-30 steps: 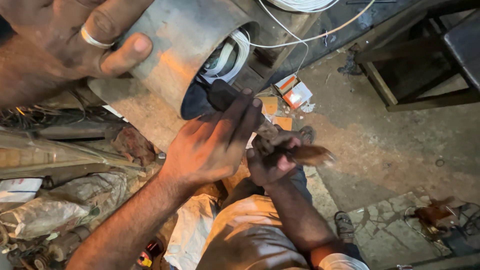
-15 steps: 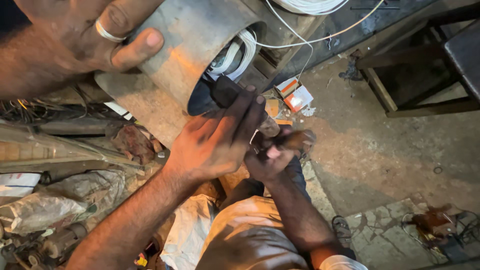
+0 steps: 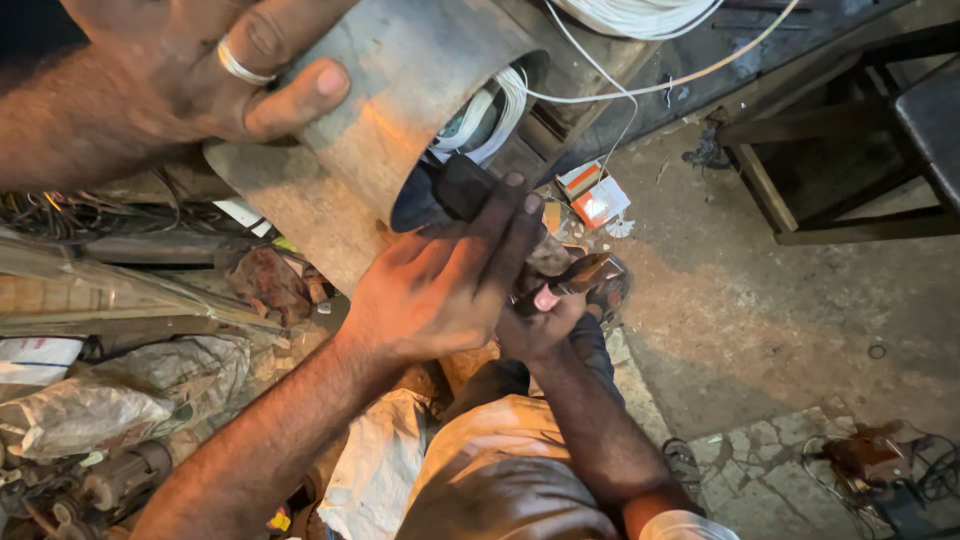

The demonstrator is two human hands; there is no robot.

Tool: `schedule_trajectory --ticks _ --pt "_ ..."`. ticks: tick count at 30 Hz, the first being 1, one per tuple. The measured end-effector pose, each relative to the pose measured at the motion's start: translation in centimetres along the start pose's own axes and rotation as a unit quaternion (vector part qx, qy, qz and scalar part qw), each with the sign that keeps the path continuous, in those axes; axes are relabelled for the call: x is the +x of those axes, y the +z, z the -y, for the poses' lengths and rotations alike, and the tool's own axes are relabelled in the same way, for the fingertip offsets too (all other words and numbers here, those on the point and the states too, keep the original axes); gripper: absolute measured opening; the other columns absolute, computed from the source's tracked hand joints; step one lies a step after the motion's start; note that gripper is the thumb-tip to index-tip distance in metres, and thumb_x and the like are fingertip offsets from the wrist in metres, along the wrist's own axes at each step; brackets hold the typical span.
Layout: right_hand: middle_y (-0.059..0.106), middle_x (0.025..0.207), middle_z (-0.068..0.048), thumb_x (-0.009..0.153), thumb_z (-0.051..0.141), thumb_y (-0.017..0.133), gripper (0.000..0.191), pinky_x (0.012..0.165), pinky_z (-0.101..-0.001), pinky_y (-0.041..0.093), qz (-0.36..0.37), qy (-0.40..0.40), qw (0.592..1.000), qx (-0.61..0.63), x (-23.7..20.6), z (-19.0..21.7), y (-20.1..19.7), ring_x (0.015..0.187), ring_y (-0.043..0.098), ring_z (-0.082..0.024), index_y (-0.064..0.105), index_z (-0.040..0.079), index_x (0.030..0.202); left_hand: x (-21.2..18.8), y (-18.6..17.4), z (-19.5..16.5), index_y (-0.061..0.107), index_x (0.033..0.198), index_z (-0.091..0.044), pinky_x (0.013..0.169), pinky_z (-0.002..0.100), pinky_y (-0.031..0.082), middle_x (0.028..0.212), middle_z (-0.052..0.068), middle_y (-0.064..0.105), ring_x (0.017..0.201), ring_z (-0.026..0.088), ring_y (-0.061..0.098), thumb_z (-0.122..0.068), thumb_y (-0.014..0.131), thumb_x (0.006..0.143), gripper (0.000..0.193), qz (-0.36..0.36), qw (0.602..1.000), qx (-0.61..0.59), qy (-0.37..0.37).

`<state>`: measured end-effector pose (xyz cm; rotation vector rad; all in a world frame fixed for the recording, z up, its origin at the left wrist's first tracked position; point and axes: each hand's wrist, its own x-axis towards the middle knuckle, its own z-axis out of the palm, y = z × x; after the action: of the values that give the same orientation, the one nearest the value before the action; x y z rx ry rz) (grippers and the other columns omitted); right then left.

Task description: The person inserts a white cable into a cylindrical metal housing, then uses a hammer and pliers to secure a black plastic cap onto the housing. The person repeatedly taps and adjusts the cap to fit it properly.

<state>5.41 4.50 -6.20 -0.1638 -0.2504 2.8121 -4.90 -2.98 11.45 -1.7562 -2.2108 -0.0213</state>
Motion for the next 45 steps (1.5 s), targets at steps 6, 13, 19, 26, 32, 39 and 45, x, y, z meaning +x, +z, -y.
schedule_trajectory --ticks 6,13,19,26,32,39,45 --pt "0.054 0.146 -0.014 0.110 0.028 0.048 0.049 0.114 -0.0378 0.047 0.006 -0.153 0.916 -0.370 -0.7 -0.1 0.6 0.131 0.057 -0.023 0.044 -0.002 0.149 0.0 -0.1 -0.1 0.070 0.136 -0.004 0.062 0.020 0.052 0.138 0.010 0.067 0.069 0.004 0.059 -0.018 0.065 0.090 0.048 -0.004 0.999 0.047 0.000" --pt "0.057 0.100 -0.004 0.096 0.036 0.071 0.052 0.081 -0.0317 0.052 -0.048 -0.157 0.974 -0.158 -0.7 -0.4 -0.6 0.085 0.057 -0.015 0.047 0.007 0.132 0.0 0.1 0.0 0.067 0.139 -0.002 0.069 0.023 0.056 0.142 0.011 0.064 0.077 0.006 0.062 -0.017 0.066 0.095 0.048 -0.013 1.000 0.018 -0.004" --pt "0.063 0.106 -0.010 0.101 0.041 0.061 0.053 0.085 -0.0324 0.050 -0.083 -0.086 0.980 -0.161 -0.3 -0.3 -0.2 0.093 0.061 -0.016 0.047 -0.002 0.129 0.0 0.3 0.0 0.068 0.137 -0.001 0.068 0.024 0.056 0.140 0.013 0.065 0.075 0.007 0.062 -0.016 0.068 0.092 0.048 -0.016 1.000 0.010 -0.010" --pt "0.065 0.129 -0.011 0.112 0.045 0.055 0.063 0.105 -0.0310 0.047 0.086 -0.022 0.995 0.034 0.1 0.0 -0.1 0.113 0.063 -0.016 0.045 -0.003 0.152 -0.2 0.2 -0.1 0.067 0.138 -0.001 0.073 0.024 0.057 0.142 0.014 0.064 0.081 0.008 0.067 -0.015 0.065 0.094 0.046 -0.011 1.000 -0.005 -0.022" --pt "0.059 0.143 -0.014 0.110 0.041 0.054 0.062 0.112 -0.0389 0.043 -0.014 -0.116 0.974 -0.195 -0.2 -0.3 -0.5 0.128 0.059 -0.022 0.048 -0.002 0.154 -0.2 0.4 -0.2 0.066 0.137 -0.001 0.071 0.024 0.056 0.143 0.014 0.064 0.082 0.008 0.067 -0.016 0.065 0.097 0.043 -0.009 1.000 0.011 -0.025" --pt "0.057 0.147 -0.013 0.112 0.031 0.050 0.049 0.106 -0.0325 0.052 -0.008 -0.207 0.821 -0.533 -0.1 -0.4 0.5 0.128 0.062 -0.020 0.043 0.005 0.153 -0.2 0.3 -0.2 0.067 0.137 -0.001 0.073 0.024 0.057 0.144 0.014 0.064 0.082 0.009 0.067 -0.016 0.064 0.094 0.045 -0.008 0.999 0.010 -0.036" --pt "0.054 0.150 -0.010 0.108 0.031 0.050 0.054 0.105 -0.0355 0.050 -0.032 -0.051 0.959 -0.276 -0.4 0.0 0.0 0.132 0.058 -0.021 0.045 0.003 0.153 -0.1 0.3 -0.2 0.067 0.137 -0.003 0.073 0.024 0.057 0.144 0.012 0.063 0.084 0.009 0.068 -0.015 0.065 0.097 0.042 -0.014 0.999 0.014 -0.047"
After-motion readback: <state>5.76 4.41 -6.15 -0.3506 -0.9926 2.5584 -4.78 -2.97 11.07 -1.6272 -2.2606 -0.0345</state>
